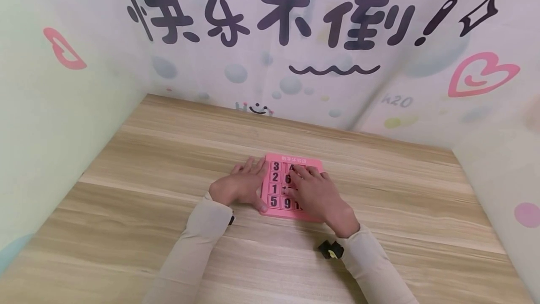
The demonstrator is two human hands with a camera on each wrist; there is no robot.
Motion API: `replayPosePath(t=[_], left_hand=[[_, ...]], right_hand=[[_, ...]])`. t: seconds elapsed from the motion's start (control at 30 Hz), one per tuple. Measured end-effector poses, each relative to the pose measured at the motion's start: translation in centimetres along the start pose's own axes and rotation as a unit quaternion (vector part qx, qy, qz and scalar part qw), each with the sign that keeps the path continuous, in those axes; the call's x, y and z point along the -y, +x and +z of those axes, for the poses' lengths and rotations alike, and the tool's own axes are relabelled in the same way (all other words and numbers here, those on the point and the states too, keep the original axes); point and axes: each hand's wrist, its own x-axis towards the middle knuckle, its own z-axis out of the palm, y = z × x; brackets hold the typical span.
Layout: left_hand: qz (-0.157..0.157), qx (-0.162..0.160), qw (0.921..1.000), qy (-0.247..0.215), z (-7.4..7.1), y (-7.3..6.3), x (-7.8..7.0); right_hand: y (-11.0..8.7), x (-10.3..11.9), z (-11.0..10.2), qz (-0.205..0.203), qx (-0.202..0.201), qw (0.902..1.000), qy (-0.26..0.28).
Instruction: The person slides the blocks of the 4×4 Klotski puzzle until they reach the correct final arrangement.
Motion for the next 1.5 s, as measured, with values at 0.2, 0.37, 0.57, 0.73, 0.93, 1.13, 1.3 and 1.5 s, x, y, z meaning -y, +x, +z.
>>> replayPosePath(t=[0.2, 0.37, 0.57, 0.73, 0.93, 1.13, 1.3, 1.5], left_hand=[[0.002, -0.001, 1.0, 0.003, 0.0, 0.0, 0.0], [0.003, -0.003, 1.0, 0.005, 0.0, 0.0, 0.0], [0.0, 0.0, 1.0, 0.0, 0.0, 0.0, 0.0], [-0.001, 0.003, 1.0, 0.0, 0.0, 0.0, 0.0], [0.0, 0.002, 1.0, -0.003, -0.1, 0.0, 0.0], [0.002, 0.002, 1.0, 0.0, 0.0, 0.1, 0.0], [-0.002, 0.002, 1.0, 0.0, 0.1, 0.1, 0.0], [-0.005, -0.001, 1.0, -0.001, 0.1, 0.0, 0.0]], right_hand=[[0.0, -0.2, -0.2, 0.006, 0.004, 1.0, 0.006], [0.0, -0.4, -0.3, 0.008, 0.006, 0.9999, 0.006], [-0.1, -0.6, -0.4, 0.012, 0.011, 0.9999, 0.004], [-0.2, -0.7, -0.5, 0.015, 0.013, 0.9998, 0.009], [-0.2, -0.8, -0.7, 0.016, 0.014, 0.9997, 0.009], [-0.3, -0.9, -0.7, 0.015, 0.013, 0.9997, 0.011], [-0.3, -1.1, -0.7, 0.014, 0.014, 0.9997, 0.011], [-0.3, -1.1, -0.8, 0.018, 0.017, 0.9997, 0.007]])
